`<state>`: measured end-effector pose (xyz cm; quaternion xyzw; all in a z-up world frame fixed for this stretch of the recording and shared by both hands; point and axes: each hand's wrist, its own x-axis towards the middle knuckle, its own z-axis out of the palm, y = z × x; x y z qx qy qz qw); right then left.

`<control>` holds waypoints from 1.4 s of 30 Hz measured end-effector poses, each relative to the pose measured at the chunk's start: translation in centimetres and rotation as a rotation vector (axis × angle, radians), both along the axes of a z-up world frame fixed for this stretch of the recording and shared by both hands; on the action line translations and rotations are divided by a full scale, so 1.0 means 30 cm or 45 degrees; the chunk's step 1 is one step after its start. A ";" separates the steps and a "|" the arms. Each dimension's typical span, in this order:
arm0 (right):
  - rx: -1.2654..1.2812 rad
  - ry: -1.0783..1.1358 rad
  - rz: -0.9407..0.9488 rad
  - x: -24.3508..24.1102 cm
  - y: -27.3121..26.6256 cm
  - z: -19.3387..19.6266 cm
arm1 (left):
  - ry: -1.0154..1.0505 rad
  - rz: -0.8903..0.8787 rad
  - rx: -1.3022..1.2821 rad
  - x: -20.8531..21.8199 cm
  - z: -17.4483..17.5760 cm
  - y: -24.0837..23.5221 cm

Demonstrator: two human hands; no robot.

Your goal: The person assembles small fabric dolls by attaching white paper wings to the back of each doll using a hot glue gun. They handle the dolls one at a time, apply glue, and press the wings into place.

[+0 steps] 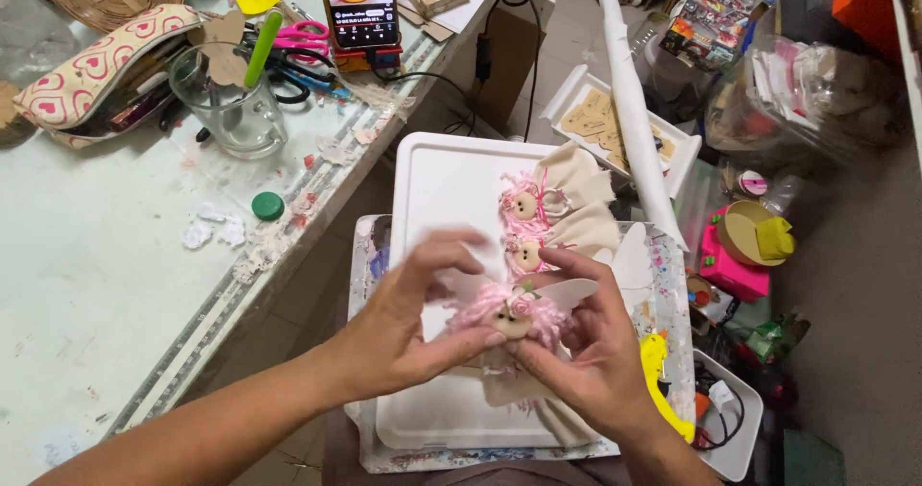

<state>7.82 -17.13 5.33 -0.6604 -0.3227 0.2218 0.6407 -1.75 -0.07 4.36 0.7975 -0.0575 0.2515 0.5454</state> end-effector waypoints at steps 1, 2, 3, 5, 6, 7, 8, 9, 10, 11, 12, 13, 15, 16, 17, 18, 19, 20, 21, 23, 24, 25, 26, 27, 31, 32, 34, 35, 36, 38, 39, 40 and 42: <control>0.001 0.016 0.045 -0.002 0.000 0.001 | 0.161 -0.172 -0.079 0.000 -0.003 0.001; 0.005 0.017 0.046 -0.002 0.003 0.010 | 0.163 -0.171 -0.075 0.001 -0.004 0.000; -0.044 0.002 0.055 -0.001 0.005 0.020 | 0.217 -0.133 -0.178 0.003 -0.005 -0.001; -0.095 -0.010 0.060 0.000 0.004 0.022 | 0.276 -0.100 -0.283 0.003 -0.011 -0.006; -0.053 -0.023 0.036 0.005 0.005 0.015 | 0.248 -0.089 -0.264 0.005 -0.016 -0.005; -0.011 -0.035 0.013 0.009 0.006 0.007 | 0.220 -0.079 -0.246 0.006 -0.021 -0.003; -0.008 -0.035 0.011 0.018 -0.002 0.004 | 0.220 -0.080 -0.243 0.007 -0.023 -0.005; -0.028 -0.101 -0.073 0.027 -0.009 0.001 | 0.229 -0.085 -0.263 0.008 -0.025 -0.006; -0.049 -0.165 -0.155 0.036 -0.016 -0.002 | 0.239 -0.087 -0.284 0.007 -0.028 -0.006; -0.048 -0.163 -0.155 0.041 -0.020 0.002 | 0.241 -0.086 -0.283 0.009 -0.036 -0.008; -0.053 -0.194 -0.216 0.046 -0.025 0.007 | 0.186 -0.068 -0.267 0.011 -0.044 -0.010; -0.059 -0.224 -0.277 0.052 -0.030 0.011 | 0.132 -0.049 -0.250 0.014 -0.052 -0.012; 0.008 -0.283 -0.224 0.040 -0.031 0.018 | 0.147 -0.016 -0.239 0.014 -0.050 -0.018; 0.076 -0.343 -0.166 0.033 -0.032 0.021 | 0.161 0.022 -0.229 0.013 -0.049 -0.022; 0.075 -0.341 -0.167 0.028 -0.028 0.026 | 0.164 0.022 -0.229 0.012 -0.058 -0.020; 0.002 -0.633 -0.198 0.022 -0.024 0.031 | 0.125 0.045 -0.133 0.010 -0.067 -0.017; -0.073 -0.924 -0.228 0.016 -0.021 0.036 | 0.086 0.068 -0.036 0.008 -0.076 -0.015; -0.075 -0.919 -0.229 0.024 -0.020 0.020 | 0.091 0.066 -0.036 0.003 -0.069 -0.022; -0.112 -0.894 -0.220 0.031 -0.019 0.004 | 0.169 0.052 -0.088 -0.001 -0.063 -0.030; -0.156 -0.859 -0.222 0.039 -0.020 -0.014 | 0.257 0.027 -0.140 -0.002 -0.048 -0.039; -0.109 -0.711 -0.149 0.040 -0.020 -0.016 | 0.221 0.021 -0.122 -0.002 -0.041 -0.043; -0.061 -0.562 -0.078 0.041 -0.020 -0.018 | 0.185 0.015 -0.105 -0.002 -0.034 -0.046; -0.065 -0.553 -0.081 0.043 -0.023 -0.016 | 0.195 0.012 -0.108 -0.001 -0.037 -0.047; -0.115 -0.590 -0.104 0.044 -0.025 -0.013 | 0.200 0.031 -0.125 0.000 -0.039 -0.047; -0.040 -0.402 -0.222 0.045 -0.047 -0.026 | 0.264 0.095 -0.308 0.012 -0.061 -0.048; -0.040 -0.400 -0.222 0.047 -0.043 -0.025 | 0.266 0.096 -0.307 0.010 -0.057 -0.051; -0.027 0.057 -0.129 0.050 -0.035 -0.026 | 0.272 0.092 -0.285 0.006 -0.050 -0.056; -0.026 0.061 -0.129 0.047 -0.025 -0.013 | 0.276 0.092 -0.284 0.003 -0.042 -0.060; -0.201 0.078 -0.138 0.043 -0.016 -0.001 | 0.287 0.053 -0.284 0.000 -0.035 -0.065; -0.375 0.098 -0.144 0.049 -0.008 0.001 | 0.301 0.015 -0.283 -0.005 -0.032 -0.069; -0.290 0.256 -0.099 0.058 -0.009 -0.009 | 0.412 0.021 -0.362 -0.008 -0.037 -0.068; -0.204 0.411 -0.053 0.069 -0.008 -0.018 | 0.520 0.029 -0.440 -0.010 -0.041 -0.065; -0.167 0.464 -0.032 0.079 -0.007 -0.025 | 0.417 0.008 -0.320 -0.008 -0.019 -0.058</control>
